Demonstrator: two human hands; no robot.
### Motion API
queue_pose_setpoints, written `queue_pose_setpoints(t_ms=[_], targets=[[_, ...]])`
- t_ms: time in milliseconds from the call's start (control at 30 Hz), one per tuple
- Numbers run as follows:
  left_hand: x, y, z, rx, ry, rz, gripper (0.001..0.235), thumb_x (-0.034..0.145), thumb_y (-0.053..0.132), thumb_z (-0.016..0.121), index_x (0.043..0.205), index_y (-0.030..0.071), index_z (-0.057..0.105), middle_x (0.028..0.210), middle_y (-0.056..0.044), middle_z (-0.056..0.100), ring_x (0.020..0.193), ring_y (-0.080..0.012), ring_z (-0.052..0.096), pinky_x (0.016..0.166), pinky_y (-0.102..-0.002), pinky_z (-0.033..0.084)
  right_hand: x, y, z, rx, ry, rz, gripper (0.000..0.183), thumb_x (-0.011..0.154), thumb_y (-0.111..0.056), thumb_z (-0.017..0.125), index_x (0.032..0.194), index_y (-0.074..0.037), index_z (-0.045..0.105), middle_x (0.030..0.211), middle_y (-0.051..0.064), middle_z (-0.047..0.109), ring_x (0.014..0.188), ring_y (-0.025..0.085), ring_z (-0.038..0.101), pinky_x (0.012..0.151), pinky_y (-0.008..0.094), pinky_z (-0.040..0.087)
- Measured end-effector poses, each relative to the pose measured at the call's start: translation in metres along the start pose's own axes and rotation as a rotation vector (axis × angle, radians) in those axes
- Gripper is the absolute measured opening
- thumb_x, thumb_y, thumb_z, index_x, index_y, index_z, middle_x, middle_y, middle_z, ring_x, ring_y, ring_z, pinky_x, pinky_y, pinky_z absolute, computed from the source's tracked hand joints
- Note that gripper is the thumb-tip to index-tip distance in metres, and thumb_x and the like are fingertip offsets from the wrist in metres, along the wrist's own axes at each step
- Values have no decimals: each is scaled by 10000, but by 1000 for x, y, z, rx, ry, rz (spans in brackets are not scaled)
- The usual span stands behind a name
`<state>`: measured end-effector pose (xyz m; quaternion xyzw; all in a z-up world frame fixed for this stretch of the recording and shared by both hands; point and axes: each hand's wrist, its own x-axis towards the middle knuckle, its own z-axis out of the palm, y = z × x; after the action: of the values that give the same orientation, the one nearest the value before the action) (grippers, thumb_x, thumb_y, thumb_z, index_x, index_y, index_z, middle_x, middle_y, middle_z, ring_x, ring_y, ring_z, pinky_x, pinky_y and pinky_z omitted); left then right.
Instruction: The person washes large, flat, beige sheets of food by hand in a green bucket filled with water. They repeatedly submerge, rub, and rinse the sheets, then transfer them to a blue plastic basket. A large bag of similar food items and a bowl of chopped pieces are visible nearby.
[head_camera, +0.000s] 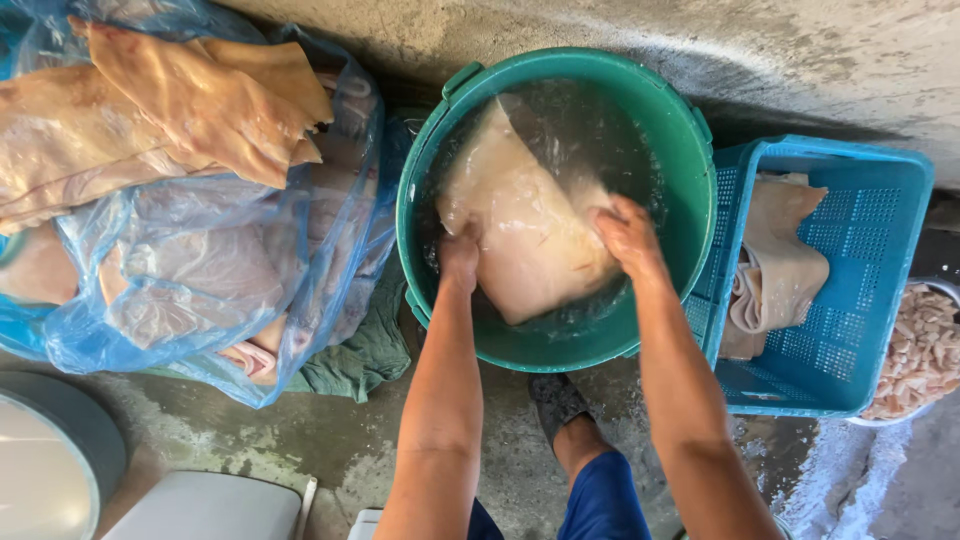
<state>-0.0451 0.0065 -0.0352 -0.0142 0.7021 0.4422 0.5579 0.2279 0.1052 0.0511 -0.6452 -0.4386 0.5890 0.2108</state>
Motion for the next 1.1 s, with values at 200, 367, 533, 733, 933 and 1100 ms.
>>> queue_pose_setpoints(t_ms=[200, 367, 533, 733, 933, 1100], targets=[[14, -28, 9, 337, 155, -53, 566, 894, 435, 747, 1176, -55, 702, 1163, -156, 735, 1067, -239, 683, 953, -369, 505, -97, -123, -23, -478, 100, -460, 284, 1016, -220, 738, 948, 38, 641, 767, 31, 575, 665, 118, 481, 610, 274, 423], [32, -50, 6, 258, 104, -14, 581, 901, 422, 716, 1239, -45, 646, 1220, -166, 720, 1108, -250, 678, 965, -401, 517, -160, -205, -46, -138, 134, -499, 186, 1065, -171, 697, 1040, 13, 689, 797, 18, 642, 680, 60, 548, 581, 239, 410], [30, -39, -2, 351, 85, 34, 595, 888, 405, 704, 1288, -32, 652, 1292, -178, 701, 1179, -255, 658, 995, -401, 492, -178, -233, -48, 173, -104, -538, 345, 1034, -180, 663, 1305, 28, 616, 995, 19, 672, 815, 63, 588, 721, 233, 483], [-28, 38, 17, 198, 57, -379, 832, 1001, 712, 471, 1347, -23, 648, 1322, -248, 668, 1247, -318, 641, 1045, -370, 471, -54, -144, 9, 119, -263, -270, 386, 987, -183, 640, 1336, -37, 564, 1043, -13, 638, 865, 57, 558, 746, 234, 493], [-26, 24, 7, -286, -181, -296, 768, 965, 655, 498, 1508, 112, 457, 1544, -84, 502, 1374, -234, 500, 1077, -369, 419, 11, -47, 36, -156, -172, 159, 562, 927, -255, 656, 1420, -56, 476, 1130, 58, 617, 934, 158, 576, 740, 330, 489], [29, -47, -1, 243, 65, 118, 564, 968, 442, 591, 1424, 110, 591, 1385, -100, 653, 1232, -245, 619, 1011, -383, 472, 23, -66, 33, -243, 88, 274, 776, 860, -343, 686, 1509, -57, 372, 1264, 130, 642, 1032, 250, 639, 750, 417, 527]])
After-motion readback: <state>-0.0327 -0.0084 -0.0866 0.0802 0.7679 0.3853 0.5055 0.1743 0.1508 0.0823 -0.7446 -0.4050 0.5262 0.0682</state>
